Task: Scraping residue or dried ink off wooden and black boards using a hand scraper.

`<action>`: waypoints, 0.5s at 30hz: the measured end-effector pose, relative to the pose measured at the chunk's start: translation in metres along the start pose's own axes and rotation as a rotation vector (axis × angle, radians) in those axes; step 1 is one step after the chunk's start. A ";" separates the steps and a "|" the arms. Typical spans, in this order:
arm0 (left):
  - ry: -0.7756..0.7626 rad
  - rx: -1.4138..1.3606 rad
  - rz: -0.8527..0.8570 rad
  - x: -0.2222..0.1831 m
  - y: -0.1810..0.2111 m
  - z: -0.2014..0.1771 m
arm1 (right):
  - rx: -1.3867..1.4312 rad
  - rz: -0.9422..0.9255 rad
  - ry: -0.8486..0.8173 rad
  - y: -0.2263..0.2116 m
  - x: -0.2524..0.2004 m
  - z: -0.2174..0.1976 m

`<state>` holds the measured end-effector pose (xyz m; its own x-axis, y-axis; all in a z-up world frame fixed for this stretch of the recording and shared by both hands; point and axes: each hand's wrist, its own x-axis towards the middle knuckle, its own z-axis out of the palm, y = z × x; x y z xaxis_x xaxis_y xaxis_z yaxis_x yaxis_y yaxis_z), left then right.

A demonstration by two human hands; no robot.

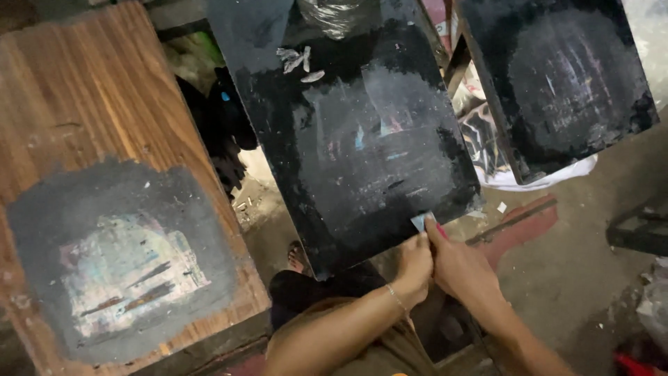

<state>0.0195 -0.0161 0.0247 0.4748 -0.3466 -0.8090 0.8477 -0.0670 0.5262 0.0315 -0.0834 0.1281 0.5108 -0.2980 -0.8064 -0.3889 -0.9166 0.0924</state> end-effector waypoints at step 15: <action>0.245 -0.132 -0.007 0.137 0.175 -0.016 | -0.170 -0.060 0.077 -0.100 0.099 -0.205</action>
<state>0.2368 -0.0607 0.0018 0.4985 -0.1086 -0.8600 0.8669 0.0592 0.4950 0.2781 -0.0760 0.1585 0.5891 -0.2545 -0.7670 -0.2238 -0.9634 0.1478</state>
